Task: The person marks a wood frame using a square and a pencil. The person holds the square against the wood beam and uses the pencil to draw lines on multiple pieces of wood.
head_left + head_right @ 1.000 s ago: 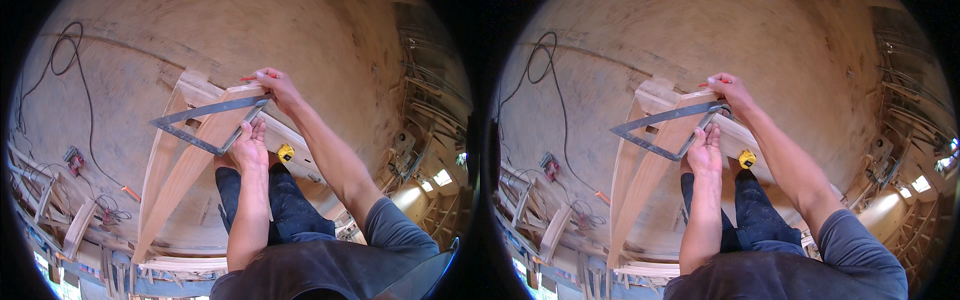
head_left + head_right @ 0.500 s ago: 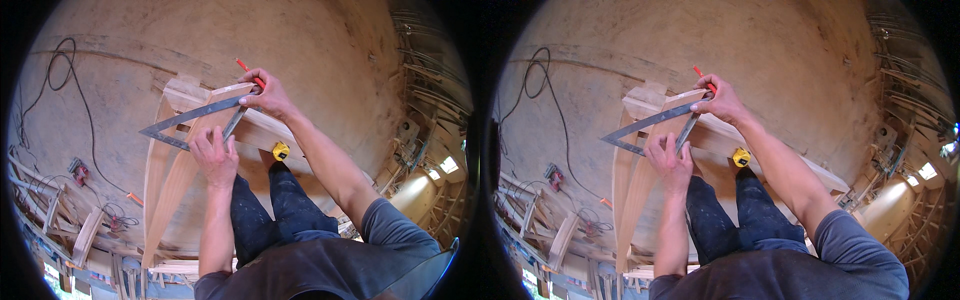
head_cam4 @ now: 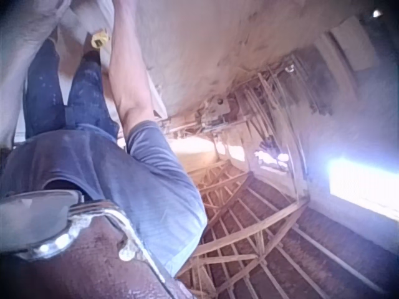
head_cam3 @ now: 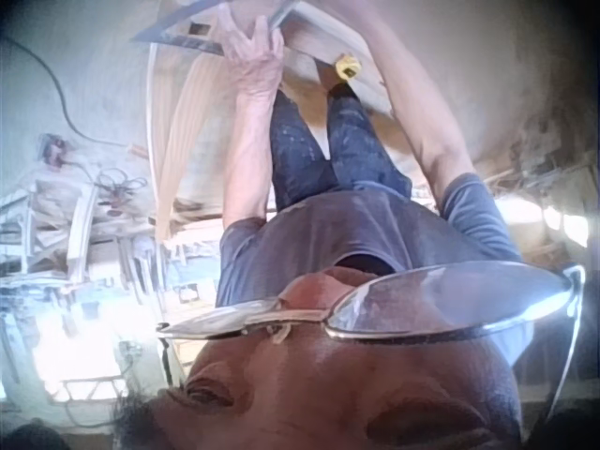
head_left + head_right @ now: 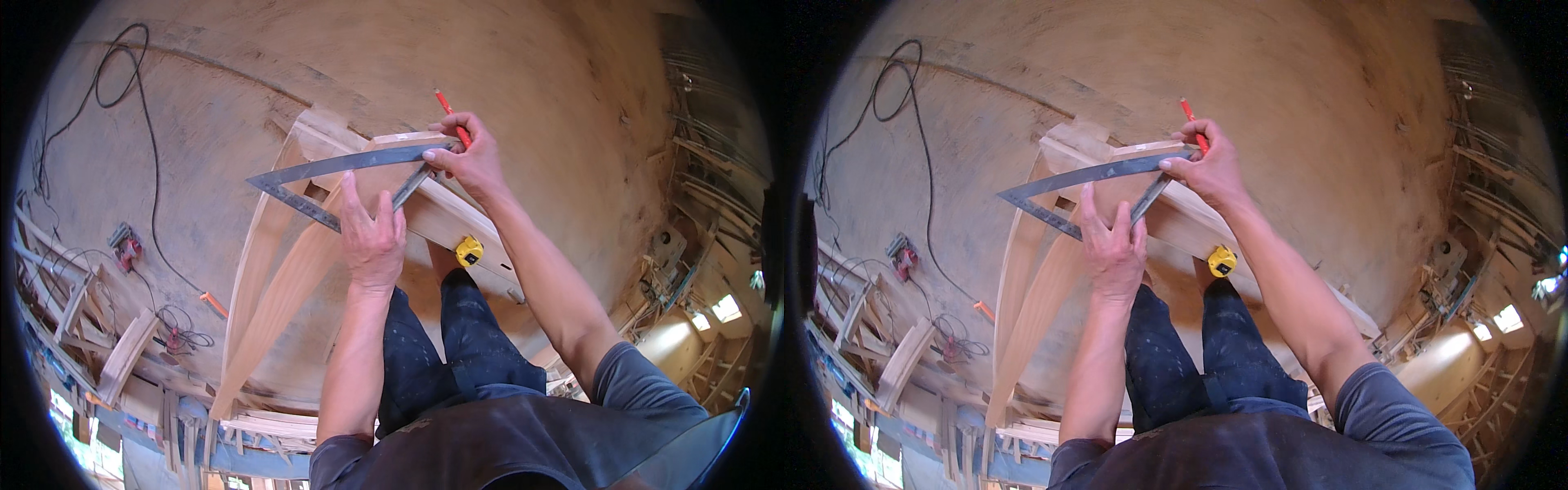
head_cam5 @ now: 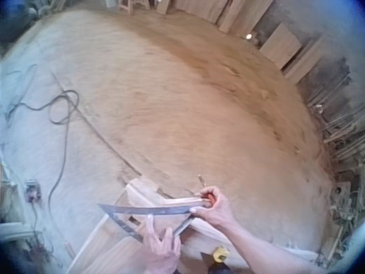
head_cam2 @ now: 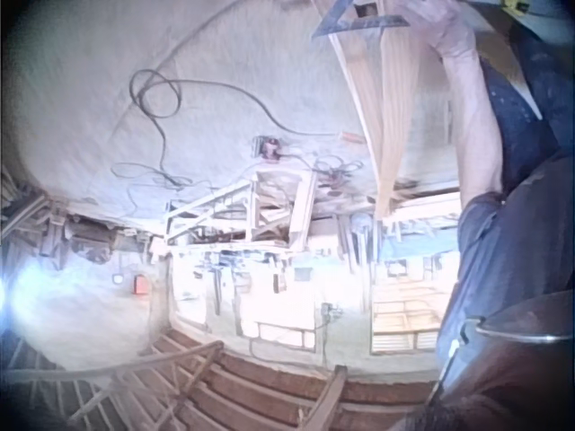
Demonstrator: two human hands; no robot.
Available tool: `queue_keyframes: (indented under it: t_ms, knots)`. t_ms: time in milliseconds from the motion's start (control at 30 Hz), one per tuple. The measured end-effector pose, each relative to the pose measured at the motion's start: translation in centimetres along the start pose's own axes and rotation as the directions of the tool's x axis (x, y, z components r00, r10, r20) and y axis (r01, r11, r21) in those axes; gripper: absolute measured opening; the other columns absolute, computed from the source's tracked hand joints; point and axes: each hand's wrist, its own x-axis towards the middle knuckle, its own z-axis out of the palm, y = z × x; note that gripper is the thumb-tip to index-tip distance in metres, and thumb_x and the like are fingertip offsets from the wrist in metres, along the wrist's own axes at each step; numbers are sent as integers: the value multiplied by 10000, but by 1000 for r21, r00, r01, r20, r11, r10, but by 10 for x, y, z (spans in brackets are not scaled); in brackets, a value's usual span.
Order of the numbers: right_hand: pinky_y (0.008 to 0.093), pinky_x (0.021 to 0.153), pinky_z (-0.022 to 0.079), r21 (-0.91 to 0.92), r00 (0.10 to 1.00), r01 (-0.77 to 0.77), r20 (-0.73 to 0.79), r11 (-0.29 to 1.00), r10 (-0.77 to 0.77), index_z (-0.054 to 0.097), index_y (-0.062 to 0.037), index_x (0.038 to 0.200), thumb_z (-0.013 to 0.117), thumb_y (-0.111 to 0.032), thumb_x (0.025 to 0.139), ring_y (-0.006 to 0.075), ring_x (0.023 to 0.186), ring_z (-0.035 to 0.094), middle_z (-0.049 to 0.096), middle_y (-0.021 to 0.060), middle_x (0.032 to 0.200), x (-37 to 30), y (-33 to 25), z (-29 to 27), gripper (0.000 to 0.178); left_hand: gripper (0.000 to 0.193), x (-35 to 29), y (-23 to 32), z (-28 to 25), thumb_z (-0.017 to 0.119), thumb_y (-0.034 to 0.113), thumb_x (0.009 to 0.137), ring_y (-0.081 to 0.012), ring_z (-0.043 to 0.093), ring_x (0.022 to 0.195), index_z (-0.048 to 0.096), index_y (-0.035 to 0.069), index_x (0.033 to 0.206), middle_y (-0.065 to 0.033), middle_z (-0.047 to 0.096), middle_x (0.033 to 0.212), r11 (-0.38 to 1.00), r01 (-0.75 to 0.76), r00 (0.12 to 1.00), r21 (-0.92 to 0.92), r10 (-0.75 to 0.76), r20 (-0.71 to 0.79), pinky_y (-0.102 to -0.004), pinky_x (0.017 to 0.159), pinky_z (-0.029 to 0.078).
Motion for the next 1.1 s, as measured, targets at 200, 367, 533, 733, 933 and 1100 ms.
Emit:
queue_keyframes:
  t_ms: [200, 367, 533, 733, 933, 1100]
  knots:
    - [252, 663, 583, 30, 998, 61, -27, 998, -60, 577, -26, 1159, 833, 59, 744, 74, 761, 650, 682, 123, 1203, -5, -3, 2, 495, 393, -3, 3, 5, 806, 114, 782, -486, 460, 1356, 671, 58, 1147, -333, 369, 1490, 993, 103, 995, -61, -102, 15, -485, 1090, 457]
    - [279, 758, 610, 64, 999, 47, -7, 997, -46, 586, -20, 1149, 813, 75, 761, 113, 856, 680, 702, 132, 1197, -7, -8, 2, 460, 370, -3, 5, 5, 806, 128, 788, -484, 467, 1346, 681, 71, 1132, -328, 364, 1493, 994, 110, 993, -18, -109, 54, -482, 1080, 463]
    - [296, 787, 619, 120, 997, 74, -6, 990, -73, 609, -14, 1131, 781, 107, 777, 159, 928, 700, 723, 140, 1162, -8, -5, 6, 412, 346, -1, 4, 3, 807, 140, 797, -468, 497, 1309, 694, 87, 1119, -318, 354, 1495, 994, 107, 992, -17, -106, 65, -478, 1049, 481]
    - [299, 784, 618, 142, 994, 107, -4, 984, -108, 630, -25, 1118, 765, 108, 794, 169, 942, 702, 731, 137, 1144, -7, -2, 6, 375, 351, -1, 3, 2, 796, 136, 810, -464, 509, 1285, 693, 83, 1142, -310, 336, 1495, 995, 101, 991, -22, -99, 88, -480, 1035, 485]
    - [300, 809, 622, 32, 996, 83, 30, 996, -84, 634, -35, 1130, 746, 105, 812, 168, 988, 699, 732, 125, 1161, -8, -9, 3, 365, 348, -1, 2, 3, 769, 136, 836, -478, 508, 1280, 681, 87, 1170, -326, 324, 1492, 993, 108, 987, -39, -103, 125, -501, 1037, 475]
    - [326, 917, 615, 10, 985, 161, 59, 987, -161, 637, -18, 1130, 742, 129, 810, 179, 1051, 695, 727, 126, 1164, -7, -3, -6, 366, 360, 2, 4, -1, 762, 137, 849, -492, 503, 1285, 665, 92, 1192, -334, 312, 1498, 993, 114, 982, -41, -106, 155, -510, 1041, 472]
